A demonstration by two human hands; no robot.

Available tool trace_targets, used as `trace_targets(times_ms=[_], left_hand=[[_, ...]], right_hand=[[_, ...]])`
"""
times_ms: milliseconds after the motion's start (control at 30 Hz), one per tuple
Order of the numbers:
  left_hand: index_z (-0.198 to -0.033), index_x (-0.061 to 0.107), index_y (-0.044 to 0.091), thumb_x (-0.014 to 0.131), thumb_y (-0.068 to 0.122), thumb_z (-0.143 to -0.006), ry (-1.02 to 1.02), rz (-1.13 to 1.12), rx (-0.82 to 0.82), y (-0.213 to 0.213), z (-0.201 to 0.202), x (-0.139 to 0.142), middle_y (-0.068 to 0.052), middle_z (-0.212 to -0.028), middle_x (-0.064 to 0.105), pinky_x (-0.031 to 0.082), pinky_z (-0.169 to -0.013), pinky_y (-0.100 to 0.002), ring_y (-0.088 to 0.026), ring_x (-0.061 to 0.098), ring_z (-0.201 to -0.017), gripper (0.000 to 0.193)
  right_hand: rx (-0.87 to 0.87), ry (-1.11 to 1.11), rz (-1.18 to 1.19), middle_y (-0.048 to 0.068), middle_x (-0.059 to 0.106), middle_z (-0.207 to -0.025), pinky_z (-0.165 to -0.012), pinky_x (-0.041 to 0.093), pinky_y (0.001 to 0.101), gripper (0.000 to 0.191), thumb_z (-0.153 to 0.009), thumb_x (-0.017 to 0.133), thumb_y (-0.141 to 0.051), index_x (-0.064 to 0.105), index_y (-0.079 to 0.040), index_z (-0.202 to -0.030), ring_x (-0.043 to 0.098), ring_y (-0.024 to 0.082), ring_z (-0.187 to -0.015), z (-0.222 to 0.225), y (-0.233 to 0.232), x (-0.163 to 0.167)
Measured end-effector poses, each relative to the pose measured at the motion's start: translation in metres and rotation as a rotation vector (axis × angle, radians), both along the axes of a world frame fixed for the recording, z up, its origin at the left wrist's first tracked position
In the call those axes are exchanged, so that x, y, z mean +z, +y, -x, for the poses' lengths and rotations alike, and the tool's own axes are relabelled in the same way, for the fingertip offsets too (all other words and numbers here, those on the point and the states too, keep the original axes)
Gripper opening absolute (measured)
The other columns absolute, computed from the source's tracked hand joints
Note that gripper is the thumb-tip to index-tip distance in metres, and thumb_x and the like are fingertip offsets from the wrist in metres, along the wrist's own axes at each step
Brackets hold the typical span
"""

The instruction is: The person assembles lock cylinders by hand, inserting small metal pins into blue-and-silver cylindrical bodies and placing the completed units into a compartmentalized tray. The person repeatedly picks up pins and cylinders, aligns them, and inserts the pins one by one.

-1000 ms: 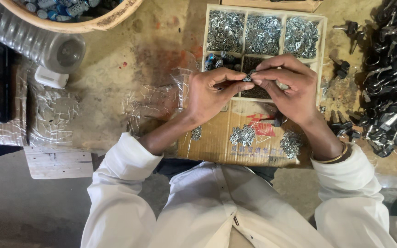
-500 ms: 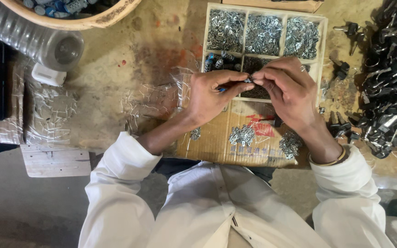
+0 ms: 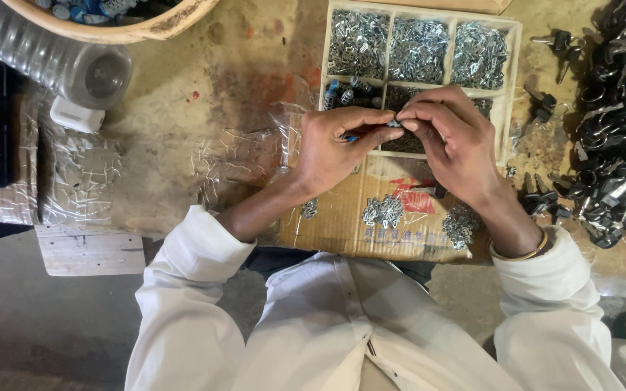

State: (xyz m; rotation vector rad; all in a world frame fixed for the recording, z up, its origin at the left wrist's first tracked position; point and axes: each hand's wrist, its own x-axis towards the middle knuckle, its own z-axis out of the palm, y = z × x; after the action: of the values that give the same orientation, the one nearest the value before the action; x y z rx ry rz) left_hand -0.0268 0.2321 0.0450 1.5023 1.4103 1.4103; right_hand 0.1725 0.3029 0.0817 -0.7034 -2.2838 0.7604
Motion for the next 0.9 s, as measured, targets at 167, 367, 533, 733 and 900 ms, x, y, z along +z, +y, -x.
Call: trace_targets(times_ms=[167,367,533,733,900], left_hand=[[-0.108,0.078,0.003,0.086,0.012,-0.088,-0.038,0.019,-0.005,-0.001,-0.002,-0.001,-0.009,-0.101,0.080,0.068,-0.076,-0.026,-0.014,0.080,-0.087,0.023],[-0.106,0.078,0.004,0.085,0.012,-0.088,0.027,-0.014,-0.016,0.002,0.001,-0.004,-0.008,-0.101,0.080,0.067,-0.074,-0.026,-0.014,0.081,-0.086,0.021],[-0.104,0.079,0.005,0.087,0.015,-0.087,0.055,-0.012,0.000,0.001,0.002,-0.002,-0.008,-0.100,0.081,0.066,-0.074,-0.026,-0.014,0.081,-0.086,0.021],[-0.103,0.079,0.005,0.087,0.017,-0.087,0.040,-0.009,-0.012,0.001,0.002,0.001,-0.007,-0.099,0.080,0.067,-0.074,-0.026,-0.013,0.080,-0.086,0.022],[-0.104,0.079,0.005,0.087,0.017,-0.087,0.031,0.009,-0.010,0.001,0.002,0.001,-0.007,-0.098,0.081,0.067,-0.074,-0.025,-0.013,0.080,-0.085,0.022]], right_hand=[[-0.007,0.008,-0.048,0.012,0.065,-0.118,-0.080,0.060,0.0298,0.015,-0.103,0.073,0.010,0.070,0.002,-0.115,0.070,0.022,-0.103,0.000,0.000,-0.004],[0.076,0.100,-0.168,0.011,0.067,-0.113,-0.077,0.059,0.0317,0.018,-0.096,0.080,0.008,0.072,0.002,-0.110,0.069,0.022,-0.099,0.001,0.006,-0.012],[0.009,0.068,-0.092,0.012,0.066,-0.115,-0.077,0.058,0.0316,0.016,-0.100,0.076,0.011,0.070,0.002,-0.111,0.069,0.020,-0.097,0.002,0.002,-0.016],[-0.008,0.066,0.022,0.013,0.064,-0.117,-0.081,0.057,0.0313,0.016,-0.103,0.070,0.012,0.067,0.002,-0.115,0.069,0.021,-0.100,0.002,-0.002,-0.015],[-0.021,0.071,0.040,0.013,0.064,-0.117,-0.085,0.056,0.0333,0.015,-0.105,0.067,0.012,0.066,0.002,-0.115,0.069,0.022,-0.102,0.004,-0.003,-0.015]])
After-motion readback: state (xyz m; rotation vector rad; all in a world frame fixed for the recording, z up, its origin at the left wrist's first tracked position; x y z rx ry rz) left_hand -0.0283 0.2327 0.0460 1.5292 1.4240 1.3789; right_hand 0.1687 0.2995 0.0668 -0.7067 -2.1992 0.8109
